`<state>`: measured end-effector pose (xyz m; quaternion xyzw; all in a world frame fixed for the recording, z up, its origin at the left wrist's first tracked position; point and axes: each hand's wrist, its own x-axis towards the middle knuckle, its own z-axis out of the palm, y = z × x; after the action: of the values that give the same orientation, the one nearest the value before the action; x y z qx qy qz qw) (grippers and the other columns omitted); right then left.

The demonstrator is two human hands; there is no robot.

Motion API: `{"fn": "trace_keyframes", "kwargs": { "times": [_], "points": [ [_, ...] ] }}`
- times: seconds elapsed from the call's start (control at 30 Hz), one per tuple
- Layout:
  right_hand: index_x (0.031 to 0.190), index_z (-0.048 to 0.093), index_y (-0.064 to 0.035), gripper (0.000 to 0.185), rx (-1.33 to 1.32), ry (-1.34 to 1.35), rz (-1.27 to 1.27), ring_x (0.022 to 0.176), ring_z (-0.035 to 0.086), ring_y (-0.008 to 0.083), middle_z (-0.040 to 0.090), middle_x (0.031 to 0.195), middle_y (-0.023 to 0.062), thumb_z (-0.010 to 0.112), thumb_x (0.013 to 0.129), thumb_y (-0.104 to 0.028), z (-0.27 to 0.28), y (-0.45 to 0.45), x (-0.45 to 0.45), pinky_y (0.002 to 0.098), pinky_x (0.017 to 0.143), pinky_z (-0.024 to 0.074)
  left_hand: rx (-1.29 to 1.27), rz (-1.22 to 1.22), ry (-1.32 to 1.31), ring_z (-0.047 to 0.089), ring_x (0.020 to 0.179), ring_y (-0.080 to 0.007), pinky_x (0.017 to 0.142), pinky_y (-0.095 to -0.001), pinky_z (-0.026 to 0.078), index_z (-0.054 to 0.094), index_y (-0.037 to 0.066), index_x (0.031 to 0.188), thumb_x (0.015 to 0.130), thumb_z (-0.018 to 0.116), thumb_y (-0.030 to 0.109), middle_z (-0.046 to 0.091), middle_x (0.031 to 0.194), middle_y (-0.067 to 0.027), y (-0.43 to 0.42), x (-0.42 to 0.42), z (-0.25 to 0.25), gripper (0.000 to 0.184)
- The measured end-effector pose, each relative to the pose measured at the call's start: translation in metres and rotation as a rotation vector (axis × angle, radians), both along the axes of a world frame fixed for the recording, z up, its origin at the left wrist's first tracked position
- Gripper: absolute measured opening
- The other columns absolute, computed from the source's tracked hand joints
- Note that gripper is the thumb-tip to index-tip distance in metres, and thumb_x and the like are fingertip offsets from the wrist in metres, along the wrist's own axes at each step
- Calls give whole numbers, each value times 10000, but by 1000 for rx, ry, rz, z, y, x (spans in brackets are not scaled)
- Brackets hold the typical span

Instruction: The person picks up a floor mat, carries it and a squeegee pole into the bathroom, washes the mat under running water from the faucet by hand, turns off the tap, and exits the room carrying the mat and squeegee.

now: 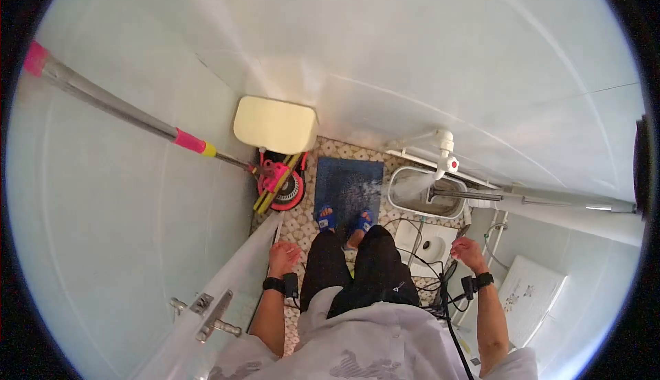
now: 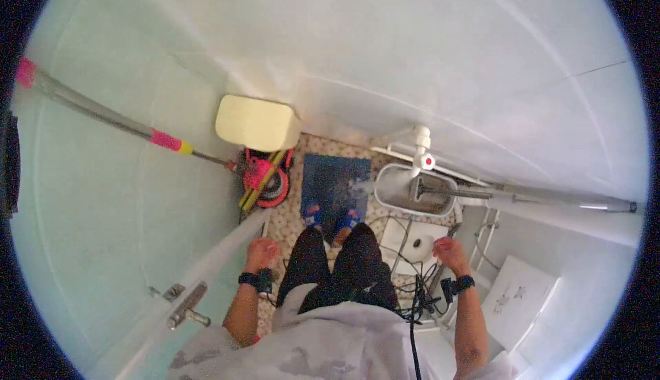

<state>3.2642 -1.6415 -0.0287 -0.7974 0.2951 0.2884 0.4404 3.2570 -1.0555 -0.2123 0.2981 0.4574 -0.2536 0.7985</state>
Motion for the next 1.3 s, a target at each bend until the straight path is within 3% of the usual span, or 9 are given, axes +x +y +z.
{"fn": "trace_keyframes", "kwargs": {
  "times": [0.07,0.13,0.37,0.8,0.93,1.0,1.1,1.2,1.3],
  "points": [
    [915,594,-13,92,132,-35,-89,654,625,135,647,756,61,537,876,-72,-4,11,-1,242,577,494,271,-57,-30,645,766,-267,594,-358,536,473,53,989,865,531,103,610,919,-134,-13,28,29,146],
    [915,595,-15,92,270,-44,-161,657,625,133,648,758,61,542,879,-80,-3,20,1,239,574,491,261,-82,-64,645,769,-268,606,-351,536,475,55,994,861,534,100,611,921,-133,-16,51,52,153],
    [935,594,-11,107,89,-76,118,656,613,116,648,756,50,516,881,-61,-26,58,19,249,593,496,238,-92,-124,647,787,-268,629,-325,535,478,58,992,853,531,96,606,923,-127,-29,84,66,153],
    [884,613,3,113,-85,-35,143,644,624,147,651,719,69,548,828,-70,-14,67,28,277,613,503,200,-124,-46,648,788,-253,619,-325,536,475,66,992,865,511,101,602,913,-117,-20,63,58,137],
    [1174,500,-2,376,-497,-407,266,694,630,224,642,876,143,578,816,-85,18,85,86,343,640,506,178,-149,-16,645,792,-257,625,-330,538,481,71,985,856,531,84,595,909,-114,-25,56,45,139],
    [1273,425,-49,515,-439,-703,187,720,622,252,613,975,181,616,795,-70,64,119,141,356,636,499,185,-146,22,644,794,-259,626,-331,539,485,71,978,853,538,82,593,905,-112,-26,55,53,137],
    [1291,407,-43,557,-395,-762,220,844,615,312,550,1109,226,636,783,-54,97,138,188,404,678,493,198,-177,-46,643,787,-259,626,-329,538,484,67,982,847,550,88,590,895,-110,-26,58,56,151],
    [1227,455,-25,486,-473,-660,381,779,623,330,609,980,210,648,788,-103,106,134,210,411,651,494,112,-70,-32,646,775,-260,622,-327,538,482,61,983,855,544,95,588,893,-113,-21,63,52,147],
    [867,568,-12,299,-652,-548,486,610,610,383,609,635,182,648,803,-293,116,135,220,445,558,486,149,-109,-75,648,767,-263,613,-324,536,484,58,978,864,529,98,590,897,-118,-21,66,56,130]
  ]
}}
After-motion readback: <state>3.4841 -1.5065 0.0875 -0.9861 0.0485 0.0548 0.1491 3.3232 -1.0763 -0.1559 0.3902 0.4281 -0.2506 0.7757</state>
